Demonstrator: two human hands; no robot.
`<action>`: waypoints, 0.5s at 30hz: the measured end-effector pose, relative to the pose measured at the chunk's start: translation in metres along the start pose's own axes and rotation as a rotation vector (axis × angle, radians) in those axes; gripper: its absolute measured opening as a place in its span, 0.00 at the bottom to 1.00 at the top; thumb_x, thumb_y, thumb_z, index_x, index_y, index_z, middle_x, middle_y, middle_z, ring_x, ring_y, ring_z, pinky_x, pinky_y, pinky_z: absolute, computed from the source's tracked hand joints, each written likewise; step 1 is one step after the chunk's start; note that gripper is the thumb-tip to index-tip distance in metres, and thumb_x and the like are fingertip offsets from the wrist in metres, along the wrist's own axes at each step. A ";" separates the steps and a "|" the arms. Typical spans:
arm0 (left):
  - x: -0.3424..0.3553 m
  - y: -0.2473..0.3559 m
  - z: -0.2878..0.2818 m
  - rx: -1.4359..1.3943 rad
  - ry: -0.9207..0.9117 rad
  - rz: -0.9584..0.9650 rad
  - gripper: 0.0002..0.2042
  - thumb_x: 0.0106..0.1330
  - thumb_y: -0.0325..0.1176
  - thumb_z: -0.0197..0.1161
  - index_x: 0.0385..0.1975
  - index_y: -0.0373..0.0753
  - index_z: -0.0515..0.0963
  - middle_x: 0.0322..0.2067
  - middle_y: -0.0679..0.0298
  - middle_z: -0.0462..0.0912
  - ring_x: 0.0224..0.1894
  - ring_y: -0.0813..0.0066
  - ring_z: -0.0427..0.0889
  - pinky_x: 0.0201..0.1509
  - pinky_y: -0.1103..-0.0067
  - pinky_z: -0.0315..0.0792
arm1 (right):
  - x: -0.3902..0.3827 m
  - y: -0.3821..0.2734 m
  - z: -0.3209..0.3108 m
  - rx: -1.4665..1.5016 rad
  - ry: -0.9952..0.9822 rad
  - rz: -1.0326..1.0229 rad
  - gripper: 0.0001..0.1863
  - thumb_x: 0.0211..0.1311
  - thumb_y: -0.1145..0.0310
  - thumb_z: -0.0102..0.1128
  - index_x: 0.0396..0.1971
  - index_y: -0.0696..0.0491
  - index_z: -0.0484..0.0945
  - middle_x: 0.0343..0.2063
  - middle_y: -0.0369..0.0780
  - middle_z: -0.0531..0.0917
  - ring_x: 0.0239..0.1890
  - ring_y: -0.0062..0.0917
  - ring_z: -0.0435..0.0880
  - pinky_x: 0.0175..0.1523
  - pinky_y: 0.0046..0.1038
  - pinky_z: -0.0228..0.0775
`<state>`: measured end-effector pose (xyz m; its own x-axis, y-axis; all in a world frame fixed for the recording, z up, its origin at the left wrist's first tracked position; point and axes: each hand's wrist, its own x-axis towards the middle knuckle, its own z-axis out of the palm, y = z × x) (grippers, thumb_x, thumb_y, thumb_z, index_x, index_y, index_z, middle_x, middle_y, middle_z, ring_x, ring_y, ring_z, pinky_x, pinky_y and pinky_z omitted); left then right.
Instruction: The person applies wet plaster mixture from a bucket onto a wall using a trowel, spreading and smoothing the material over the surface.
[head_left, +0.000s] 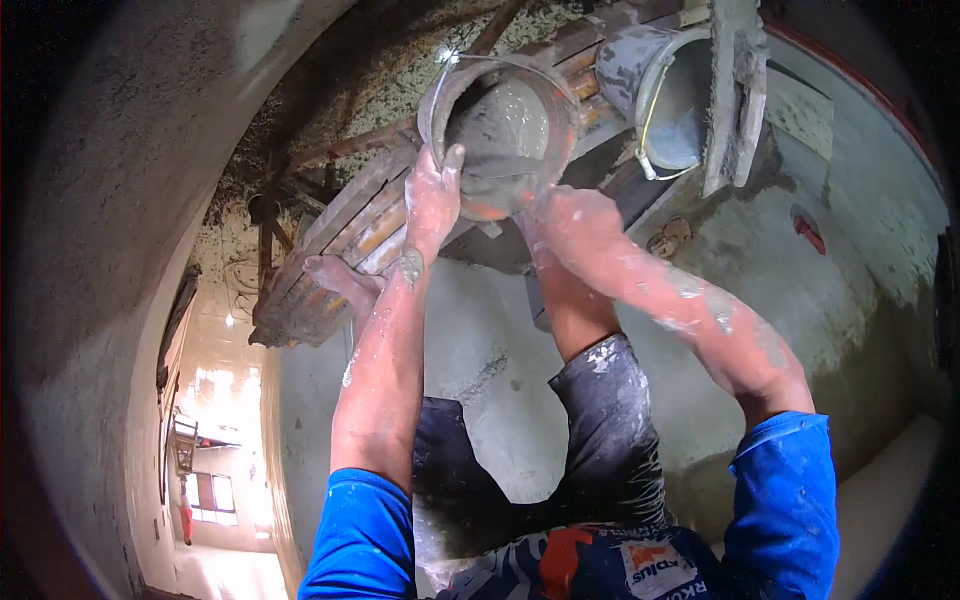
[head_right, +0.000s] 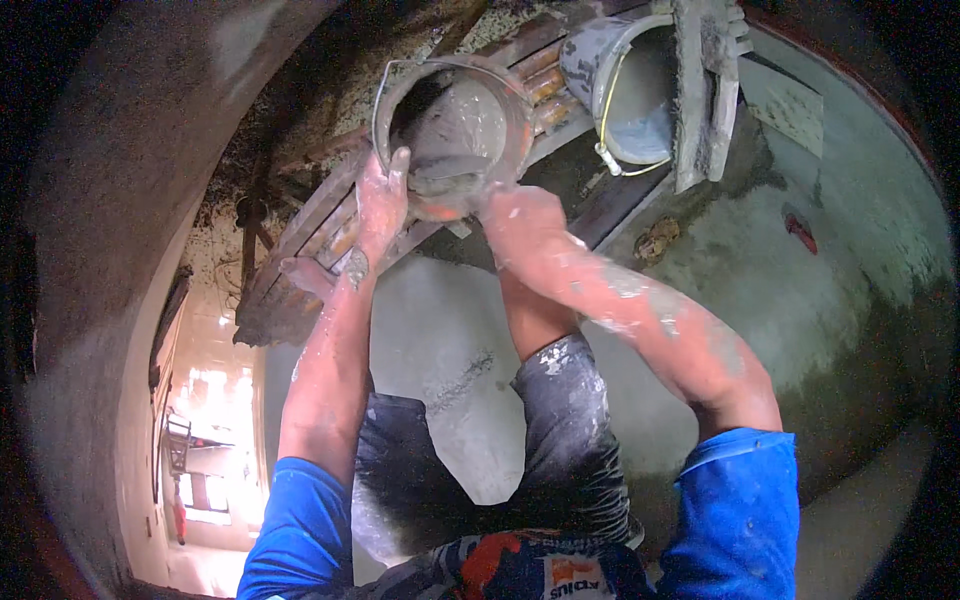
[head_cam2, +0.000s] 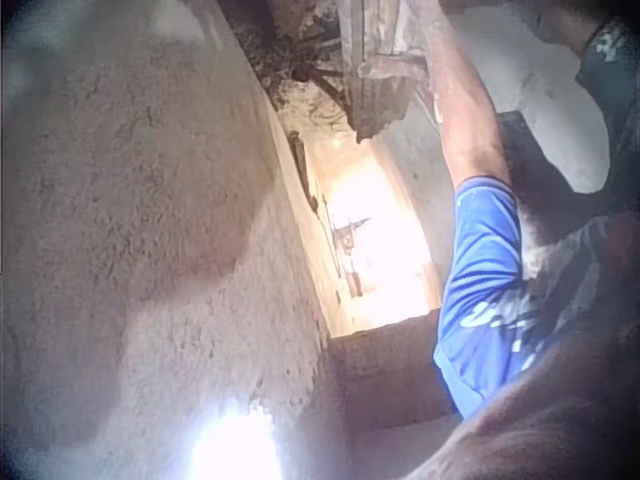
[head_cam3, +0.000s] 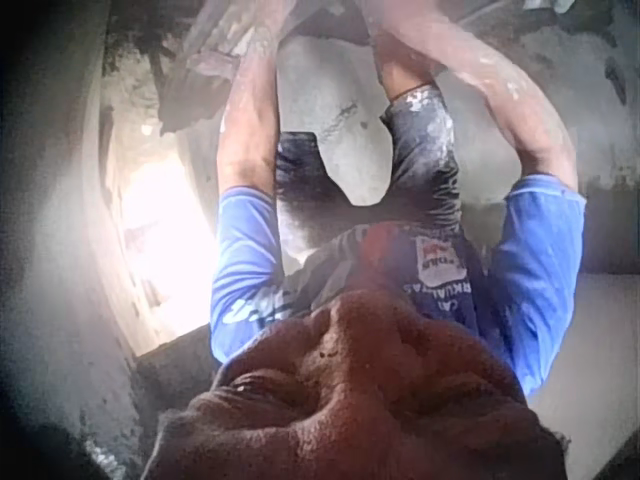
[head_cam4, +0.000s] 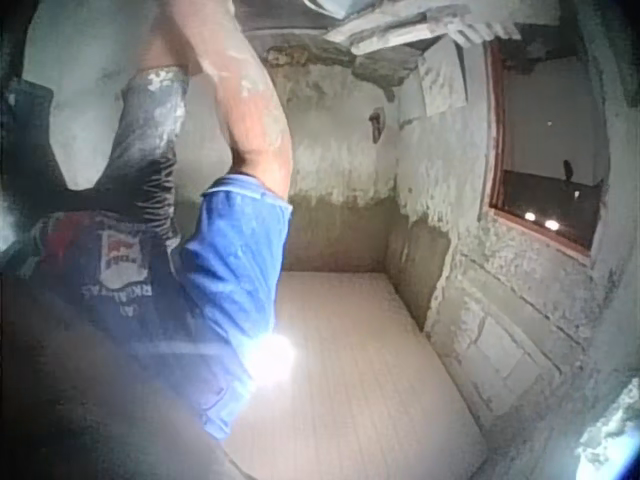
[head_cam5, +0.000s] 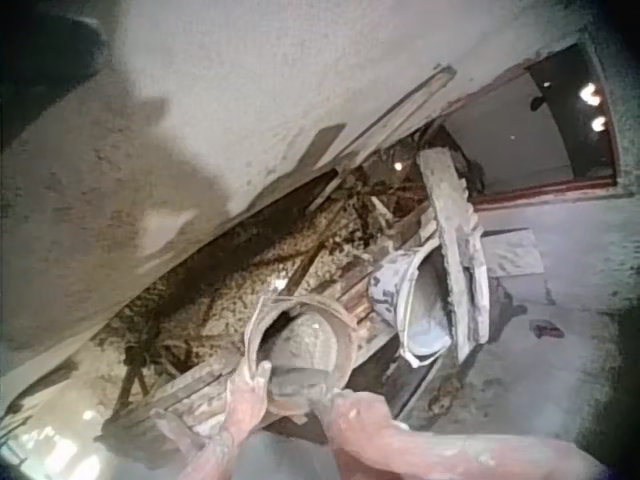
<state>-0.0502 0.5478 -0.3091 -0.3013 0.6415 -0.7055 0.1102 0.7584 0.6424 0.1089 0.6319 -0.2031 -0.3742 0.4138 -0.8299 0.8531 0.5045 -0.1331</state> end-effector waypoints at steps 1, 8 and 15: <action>0.000 0.006 0.001 -0.030 -0.025 -0.036 0.22 0.67 0.45 0.56 0.50 0.32 0.71 0.38 0.39 0.79 0.43 0.38 0.76 0.46 0.59 0.70 | -0.008 0.008 -0.008 -0.001 -0.006 0.017 0.12 0.50 0.71 0.59 0.35 0.59 0.76 0.26 0.44 0.83 0.29 0.35 0.85 0.33 0.35 0.77; -0.003 0.019 0.019 -0.064 0.039 0.022 0.22 0.68 0.47 0.54 0.49 0.33 0.72 0.36 0.41 0.79 0.42 0.42 0.78 0.44 0.63 0.70 | 0.047 0.073 0.070 0.269 -0.004 0.105 0.17 0.52 0.66 0.59 0.39 0.62 0.77 0.26 0.50 0.82 0.33 0.39 0.85 0.33 0.38 0.76; 0.003 -0.012 0.007 0.015 0.040 0.046 0.23 0.67 0.46 0.56 0.50 0.31 0.71 0.41 0.37 0.77 0.46 0.38 0.75 0.48 0.58 0.69 | 0.025 -0.015 0.043 1.487 -0.765 0.465 0.12 0.56 0.64 0.65 0.29 0.52 0.70 0.22 0.35 0.74 0.17 0.15 0.71 0.17 0.22 0.65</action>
<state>-0.0460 0.5413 -0.3204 -0.3337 0.6707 -0.6624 0.1390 0.7300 0.6691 0.1021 0.6018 -0.2448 -0.1526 -0.3348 -0.9298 0.5733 -0.7964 0.1927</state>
